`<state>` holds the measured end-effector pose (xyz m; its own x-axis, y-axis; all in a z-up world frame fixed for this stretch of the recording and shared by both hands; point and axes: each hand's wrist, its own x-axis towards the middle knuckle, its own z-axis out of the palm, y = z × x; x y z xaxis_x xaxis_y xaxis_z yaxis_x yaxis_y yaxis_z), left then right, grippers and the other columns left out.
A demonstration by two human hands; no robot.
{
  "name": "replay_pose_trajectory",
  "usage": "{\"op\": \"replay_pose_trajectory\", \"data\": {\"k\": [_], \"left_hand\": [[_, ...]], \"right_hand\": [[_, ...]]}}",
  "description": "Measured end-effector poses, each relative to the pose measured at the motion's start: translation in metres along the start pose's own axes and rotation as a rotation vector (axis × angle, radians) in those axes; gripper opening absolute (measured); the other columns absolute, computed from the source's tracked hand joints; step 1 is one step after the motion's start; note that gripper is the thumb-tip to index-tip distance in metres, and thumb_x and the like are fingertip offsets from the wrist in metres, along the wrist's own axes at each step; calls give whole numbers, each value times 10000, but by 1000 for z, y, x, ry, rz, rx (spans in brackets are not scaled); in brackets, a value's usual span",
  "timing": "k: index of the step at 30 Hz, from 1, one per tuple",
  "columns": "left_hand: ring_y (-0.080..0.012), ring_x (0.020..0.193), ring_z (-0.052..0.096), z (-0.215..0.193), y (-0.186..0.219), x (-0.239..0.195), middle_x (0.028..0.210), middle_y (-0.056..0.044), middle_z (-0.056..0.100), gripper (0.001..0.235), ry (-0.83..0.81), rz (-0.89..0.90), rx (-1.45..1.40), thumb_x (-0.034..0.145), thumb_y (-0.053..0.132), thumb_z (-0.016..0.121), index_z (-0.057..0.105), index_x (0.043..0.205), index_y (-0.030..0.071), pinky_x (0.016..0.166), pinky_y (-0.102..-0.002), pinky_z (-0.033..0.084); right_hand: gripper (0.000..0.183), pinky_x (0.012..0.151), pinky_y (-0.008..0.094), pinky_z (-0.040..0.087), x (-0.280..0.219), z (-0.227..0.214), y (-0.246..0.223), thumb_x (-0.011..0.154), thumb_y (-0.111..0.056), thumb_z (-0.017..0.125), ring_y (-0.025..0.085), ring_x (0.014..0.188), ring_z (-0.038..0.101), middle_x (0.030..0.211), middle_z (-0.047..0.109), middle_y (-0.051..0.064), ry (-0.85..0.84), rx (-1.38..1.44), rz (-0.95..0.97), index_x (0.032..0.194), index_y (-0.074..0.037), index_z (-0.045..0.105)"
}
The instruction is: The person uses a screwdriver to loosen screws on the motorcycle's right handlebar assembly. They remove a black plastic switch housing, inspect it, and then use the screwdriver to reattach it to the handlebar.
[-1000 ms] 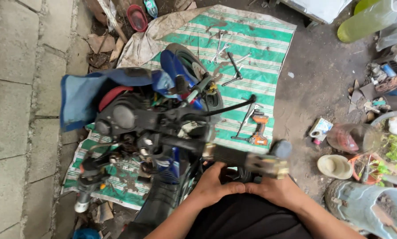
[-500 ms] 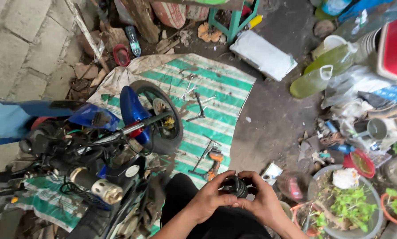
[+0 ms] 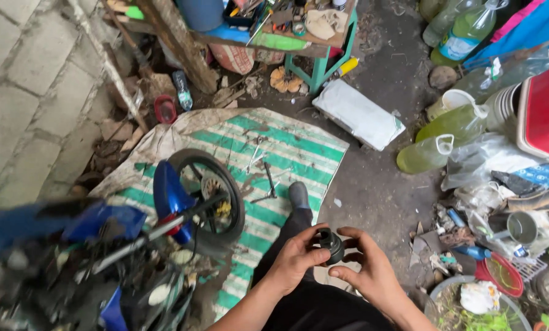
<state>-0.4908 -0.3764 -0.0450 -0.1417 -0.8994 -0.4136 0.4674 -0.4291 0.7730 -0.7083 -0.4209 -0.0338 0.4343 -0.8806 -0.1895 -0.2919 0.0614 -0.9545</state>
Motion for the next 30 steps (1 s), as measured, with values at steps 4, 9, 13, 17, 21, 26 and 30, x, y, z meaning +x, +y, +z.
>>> {"op": "replay_pose_trajectory", "data": {"k": [4,9,13,17,21,26,30], "left_hand": [[-246,1176,731,-32,27,123,1471,-90,712,682,-29,-61,-17,944,319,771,631,1592,161,881,-356,582],[-279,909,809,-60,118,269,1277,-159,803,660,10,-70,53,982,362,696,623,1590,114,749,-304,580],[-352,1063,779,-74,209,334,1492,-165,686,725,-47,-130,74,994,490,668,569,1641,177,835,-405,629],[-277,944,770,-91,247,385,1324,-162,745,614,29,-79,20,1035,400,649,642,1579,115,780,-327,596],[-243,967,743,-123,262,420,1294,-103,770,677,194,-42,-111,959,405,696,661,1573,122,804,-337,572],[-212,1088,712,-182,287,471,1419,-120,755,627,521,-44,-295,978,337,680,699,1561,107,818,-333,570],[-227,1279,700,-217,328,537,1462,-139,763,758,673,-43,-146,871,344,786,685,1585,112,1078,-350,537]], "right_hand": [[663,917,367,749,102,-35,-6,817,-250,949,186,1099,824,1415,768,21,73,-68,226,1412,-148,677],[509,869,359,695,246,-73,-18,892,-305,877,180,1046,850,1400,786,-29,97,-158,323,1352,-182,696],[519,872,346,708,343,-91,-56,893,-300,879,168,1078,927,1317,882,11,12,-185,411,1373,-209,704],[447,780,314,632,440,-95,-63,919,-207,857,164,895,846,1043,927,64,-46,-85,433,1343,-162,724],[581,970,338,644,547,-92,-44,883,-258,827,168,1107,859,1245,914,8,-275,-218,353,1441,-214,669],[535,980,300,604,718,-75,23,901,-306,886,105,1077,788,1301,860,-54,-443,-281,377,1394,-248,685],[549,973,275,584,861,-63,83,914,-271,885,126,1035,772,1177,815,20,-524,-150,415,1410,-157,679]]}}
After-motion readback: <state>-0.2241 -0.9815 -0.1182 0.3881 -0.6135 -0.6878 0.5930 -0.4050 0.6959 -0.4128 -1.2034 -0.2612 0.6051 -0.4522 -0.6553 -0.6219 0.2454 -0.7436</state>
